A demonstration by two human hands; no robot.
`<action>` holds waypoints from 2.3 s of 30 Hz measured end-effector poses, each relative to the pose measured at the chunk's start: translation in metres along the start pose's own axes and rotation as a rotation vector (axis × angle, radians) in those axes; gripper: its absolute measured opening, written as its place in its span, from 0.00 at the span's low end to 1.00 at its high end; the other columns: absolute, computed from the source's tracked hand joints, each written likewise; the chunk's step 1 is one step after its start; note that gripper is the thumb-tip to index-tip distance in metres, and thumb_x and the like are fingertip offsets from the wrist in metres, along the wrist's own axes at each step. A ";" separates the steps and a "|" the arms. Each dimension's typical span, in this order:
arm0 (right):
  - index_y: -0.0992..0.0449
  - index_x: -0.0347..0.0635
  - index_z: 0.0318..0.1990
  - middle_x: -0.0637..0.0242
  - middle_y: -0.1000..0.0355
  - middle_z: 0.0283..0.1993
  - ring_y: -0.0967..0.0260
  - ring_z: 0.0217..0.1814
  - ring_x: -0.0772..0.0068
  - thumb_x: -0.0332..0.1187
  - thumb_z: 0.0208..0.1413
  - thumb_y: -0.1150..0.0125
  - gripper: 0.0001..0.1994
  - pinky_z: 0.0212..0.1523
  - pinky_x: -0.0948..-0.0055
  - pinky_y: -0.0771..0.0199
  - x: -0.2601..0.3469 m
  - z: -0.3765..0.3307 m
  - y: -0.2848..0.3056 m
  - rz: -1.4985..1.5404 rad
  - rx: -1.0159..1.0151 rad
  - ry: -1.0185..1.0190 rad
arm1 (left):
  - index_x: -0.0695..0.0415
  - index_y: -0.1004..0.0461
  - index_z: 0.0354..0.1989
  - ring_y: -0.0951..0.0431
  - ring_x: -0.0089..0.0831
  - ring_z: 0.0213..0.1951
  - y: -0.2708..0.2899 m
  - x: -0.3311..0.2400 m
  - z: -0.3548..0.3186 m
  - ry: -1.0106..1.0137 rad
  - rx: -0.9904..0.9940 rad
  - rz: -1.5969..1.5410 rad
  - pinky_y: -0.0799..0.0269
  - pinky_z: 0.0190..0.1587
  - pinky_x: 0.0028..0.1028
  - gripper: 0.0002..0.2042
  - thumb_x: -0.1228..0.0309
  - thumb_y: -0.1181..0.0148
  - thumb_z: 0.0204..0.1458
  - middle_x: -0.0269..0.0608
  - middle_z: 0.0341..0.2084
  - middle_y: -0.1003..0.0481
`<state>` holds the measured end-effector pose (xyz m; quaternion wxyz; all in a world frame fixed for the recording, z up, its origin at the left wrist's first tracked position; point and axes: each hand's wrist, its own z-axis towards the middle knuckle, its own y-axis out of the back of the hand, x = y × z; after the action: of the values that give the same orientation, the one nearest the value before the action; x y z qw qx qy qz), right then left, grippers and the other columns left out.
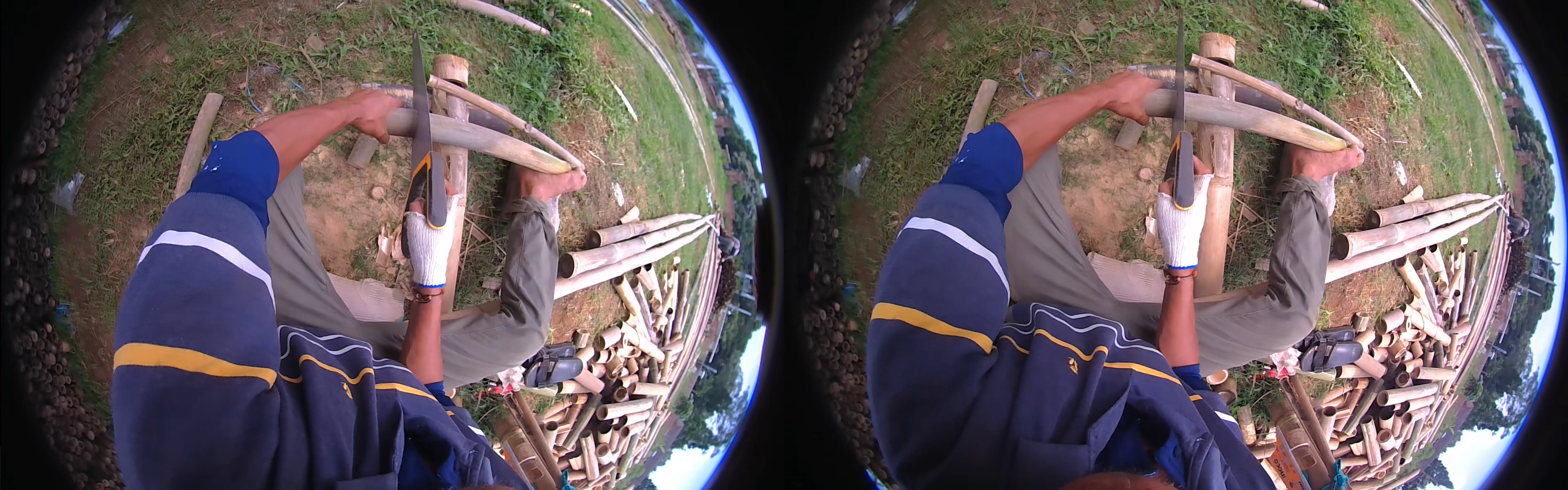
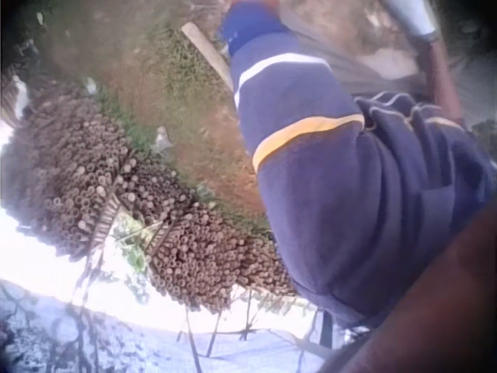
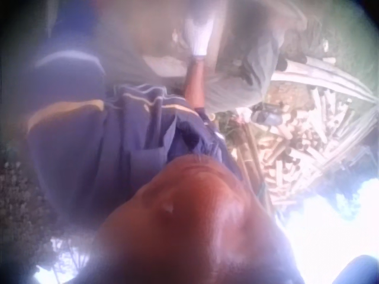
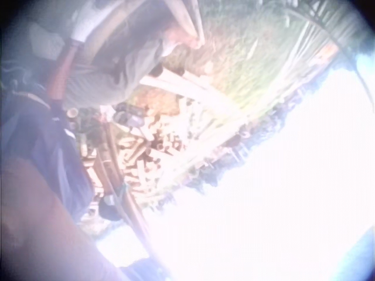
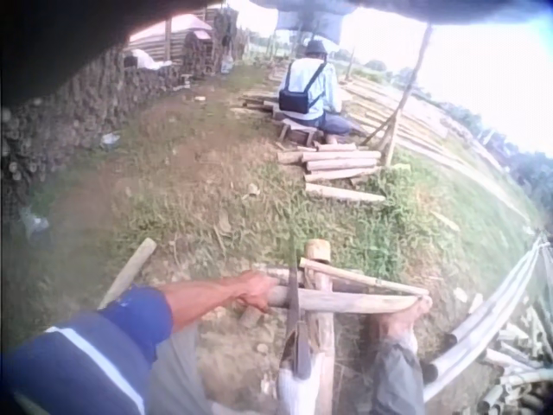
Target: The person sits on the ground and uses a hand saw to cut a bamboo pole that is braced between their legs. They repeatedly saw through the pole, reposition it, and continue cutting to produce shorter segments.
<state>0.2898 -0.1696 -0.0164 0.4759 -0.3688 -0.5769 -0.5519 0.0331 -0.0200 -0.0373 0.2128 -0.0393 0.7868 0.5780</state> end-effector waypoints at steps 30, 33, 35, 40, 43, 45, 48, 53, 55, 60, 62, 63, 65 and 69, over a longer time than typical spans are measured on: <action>0.34 0.33 0.66 0.55 0.29 0.55 0.28 0.53 0.64 0.28 0.58 0.40 0.27 0.59 0.65 0.28 -0.006 -0.220 0.108 -0.127 0.156 -0.313 | 0.59 0.25 0.56 0.15 0.55 0.45 -0.004 0.001 -0.005 0.010 0.094 -0.054 0.19 0.48 0.48 0.35 0.59 0.22 0.36 0.56 0.40 0.16; 0.34 0.34 0.66 0.56 0.29 0.54 0.28 0.53 0.64 0.26 0.59 0.41 0.26 0.60 0.64 0.28 0.001 -0.179 0.094 -0.258 0.132 -0.113 | 0.60 0.25 0.56 0.15 0.55 0.45 -0.002 0.007 0.001 0.001 0.051 -0.054 0.19 0.48 0.48 0.35 0.59 0.22 0.36 0.56 0.40 0.16; 0.35 0.38 0.69 0.59 0.29 0.55 0.28 0.55 0.63 0.19 0.60 0.44 0.28 0.64 0.67 0.30 0.008 -0.107 0.048 -0.164 0.038 -0.143 | 0.60 0.25 0.56 0.15 0.55 0.44 -0.010 0.009 0.001 -0.002 0.029 -0.058 0.19 0.48 0.48 0.35 0.59 0.22 0.36 0.56 0.39 0.16; 0.35 0.37 0.68 0.61 0.28 0.51 0.30 0.49 0.70 0.19 0.59 0.41 0.28 0.55 0.71 0.27 -0.016 0.047 -0.010 -0.011 0.079 -0.113 | 0.60 0.25 0.55 0.15 0.55 0.45 -0.010 0.008 0.009 -0.027 0.021 -0.062 0.19 0.49 0.49 0.34 0.60 0.23 0.37 0.57 0.40 0.16; 0.35 0.37 0.68 0.59 0.30 0.55 0.30 0.51 0.69 0.20 0.60 0.41 0.27 0.56 0.70 0.28 0.001 0.010 -0.001 0.004 0.086 -0.092 | 0.60 0.24 0.53 0.15 0.55 0.45 -0.018 0.017 0.000 -0.033 0.043 -0.075 0.20 0.48 0.49 0.32 0.60 0.24 0.36 0.56 0.40 0.17; 0.34 0.35 0.68 0.56 0.34 0.62 0.31 0.57 0.66 0.18 0.58 0.43 0.28 0.59 0.68 0.29 0.013 -0.059 0.026 -0.075 0.081 -0.127 | 0.59 0.24 0.52 0.15 0.54 0.44 -0.010 0.028 0.002 -0.021 0.030 -0.079 0.20 0.48 0.49 0.32 0.60 0.24 0.36 0.56 0.39 0.17; 0.33 0.36 0.66 0.57 0.29 0.55 0.29 0.47 0.68 0.27 0.59 0.41 0.26 0.55 0.67 0.28 0.012 -0.184 0.089 -0.321 0.094 -0.080 | 0.59 0.24 0.51 0.15 0.54 0.44 -0.008 0.018 0.005 -0.042 0.036 -0.118 0.20 0.47 0.48 0.31 0.60 0.24 0.35 0.56 0.39 0.17; 0.32 0.36 0.66 0.57 0.29 0.56 0.29 0.52 0.67 0.27 0.60 0.41 0.25 0.56 0.66 0.28 0.001 -0.175 0.085 -0.090 0.074 -0.398 | 0.59 0.24 0.51 0.15 0.53 0.43 -0.016 0.010 0.000 0.014 0.057 -0.117 0.19 0.47 0.48 0.32 0.60 0.24 0.35 0.56 0.39 0.17; 0.35 0.36 0.70 0.57 0.31 0.61 0.32 0.64 0.63 0.22 0.64 0.45 0.26 0.67 0.65 0.33 -0.006 -0.094 0.038 -0.053 0.082 -0.211 | 0.59 0.24 0.52 0.15 0.53 0.44 -0.016 0.018 -0.006 0.015 0.045 -0.090 0.19 0.48 0.48 0.32 0.60 0.24 0.35 0.56 0.39 0.17; 0.34 0.37 0.66 0.58 0.30 0.54 0.31 0.51 0.67 0.21 0.62 0.42 0.24 0.57 0.68 0.29 -0.023 0.040 -0.012 -0.013 0.060 -0.082 | 0.61 0.24 0.55 0.15 0.53 0.44 -0.015 0.012 0.011 -0.042 0.029 -0.068 0.19 0.49 0.47 0.35 0.59 0.24 0.35 0.56 0.40 0.17; 0.34 0.38 0.66 0.58 0.29 0.51 0.31 0.48 0.68 0.20 0.60 0.41 0.25 0.54 0.68 0.27 -0.008 0.027 -0.016 0.008 0.083 -0.105 | 0.61 0.24 0.56 0.15 0.53 0.44 -0.018 0.027 0.008 -0.053 -0.001 -0.055 0.19 0.49 0.47 0.35 0.59 0.24 0.35 0.56 0.40 0.17; 0.35 0.38 0.67 0.58 0.29 0.51 0.31 0.47 0.68 0.19 0.59 0.42 0.27 0.54 0.67 0.27 -0.006 0.000 -0.008 -0.066 0.032 -0.022 | 0.61 0.24 0.56 0.15 0.53 0.44 -0.022 0.031 0.007 -0.070 -0.006 -0.081 0.19 0.48 0.47 0.35 0.59 0.24 0.36 0.56 0.40 0.17; 0.36 0.37 0.69 0.56 0.29 0.57 0.28 0.54 0.63 0.18 0.59 0.46 0.29 0.60 0.69 0.29 0.007 -0.070 0.028 -0.126 0.085 -0.142 | 0.60 0.24 0.54 0.15 0.53 0.43 -0.012 0.032 0.003 -0.034 0.013 -0.098 0.19 0.47 0.47 0.34 0.59 0.24 0.36 0.55 0.39 0.17; 0.33 0.36 0.67 0.56 0.31 0.59 0.31 0.60 0.63 0.32 0.62 0.40 0.26 0.66 0.65 0.34 0.012 -0.187 0.096 -0.029 0.138 -0.429 | 0.59 0.24 0.51 0.15 0.52 0.41 -0.013 0.015 0.009 -0.035 0.096 -0.139 0.19 0.45 0.47 0.31 0.60 0.24 0.36 0.54 0.37 0.17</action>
<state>0.4042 -0.3441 0.0114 0.3584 -0.4359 -0.7067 -0.4266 0.0259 -0.0136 -0.0570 0.2675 -0.0735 0.8051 0.5243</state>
